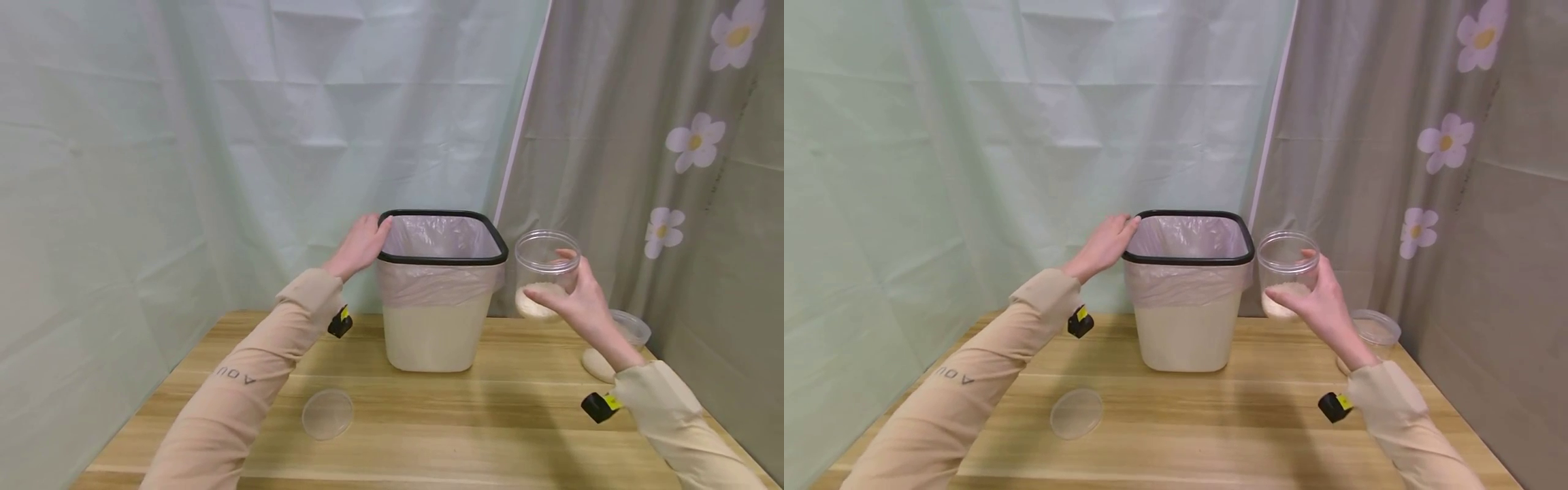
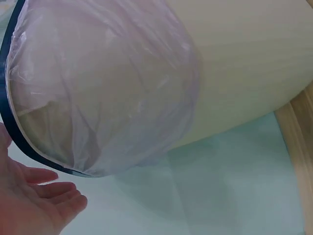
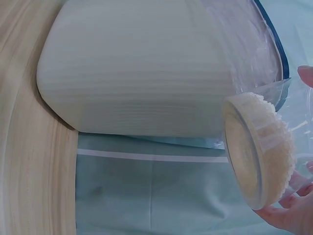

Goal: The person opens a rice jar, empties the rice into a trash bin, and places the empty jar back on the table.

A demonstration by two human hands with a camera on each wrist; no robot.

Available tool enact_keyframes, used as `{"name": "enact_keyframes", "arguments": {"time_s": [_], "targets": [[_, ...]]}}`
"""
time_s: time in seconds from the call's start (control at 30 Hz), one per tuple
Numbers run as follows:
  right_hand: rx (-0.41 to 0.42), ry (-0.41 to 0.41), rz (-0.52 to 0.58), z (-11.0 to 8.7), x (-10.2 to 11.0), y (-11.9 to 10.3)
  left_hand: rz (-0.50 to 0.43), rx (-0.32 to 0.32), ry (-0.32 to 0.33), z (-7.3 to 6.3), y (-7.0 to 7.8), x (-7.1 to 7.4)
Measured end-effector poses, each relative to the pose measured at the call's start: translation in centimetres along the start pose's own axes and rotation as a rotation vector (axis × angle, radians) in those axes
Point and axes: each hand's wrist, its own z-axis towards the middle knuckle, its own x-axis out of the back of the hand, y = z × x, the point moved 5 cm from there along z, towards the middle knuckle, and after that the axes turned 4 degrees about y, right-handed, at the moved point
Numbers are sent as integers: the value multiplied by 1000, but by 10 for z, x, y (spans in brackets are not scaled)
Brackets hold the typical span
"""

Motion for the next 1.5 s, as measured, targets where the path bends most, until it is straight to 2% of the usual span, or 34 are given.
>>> {"name": "enact_keyframes", "arguments": {"time_s": [0.13, 0.3, 0.4, 0.53, 0.57, 0.6, 0.7, 0.77, 0.83, 0.93, 1.0, 1.1, 1.27, 1.4, 1.5], "targets": [[-3, -8, -1, 2, -1, 0, -6, 71, -46, 4, -1, -2], [-9, -12, 1, 3, -3, 1, -32, 194, -95, 9, -6, -6], [-8, -8, 3, 3, -3, 0, -100, 263, -128, 6, -7, -7], [-8, -4, 10, 3, -3, 0, -229, 348, -90, 12, -12, -15], [-12, -3, 13, 3, -3, 0, -262, 355, -59, 27, -28, -26], [-14, -1, 16, 3, -2, 1, -291, 361, -27, 46, -49, -40], [-22, 1, 20, 3, -1, 2, -365, 373, 19, 116, -130, -96], [-27, -2, 12, 3, -1, 2, -359, 368, 38, 173, -193, -138], [-23, -5, 6, 3, -2, 2, -303, 358, 25, 205, -227, -163], [-12, -7, 3, 5, -2, 0, -213, 330, 27, 237, -258, -185], [1, -5, 1, 7, -1, -1, -141, 320, 29, 248, -267, -192], [6, -7, -9, 12, 2, -5, -56, 315, 21, 253, -270, -194], [1, -19, -34, 25, 5, -12, -17, 316, 25, 253, -269, -191], [13, -14, -45, 39, 9, -19, 60, 259, 28, 255, -265, -192], [26, -12, -48, 48, 10, -23, 116, 242, 37, 260, -266, -195]]}}
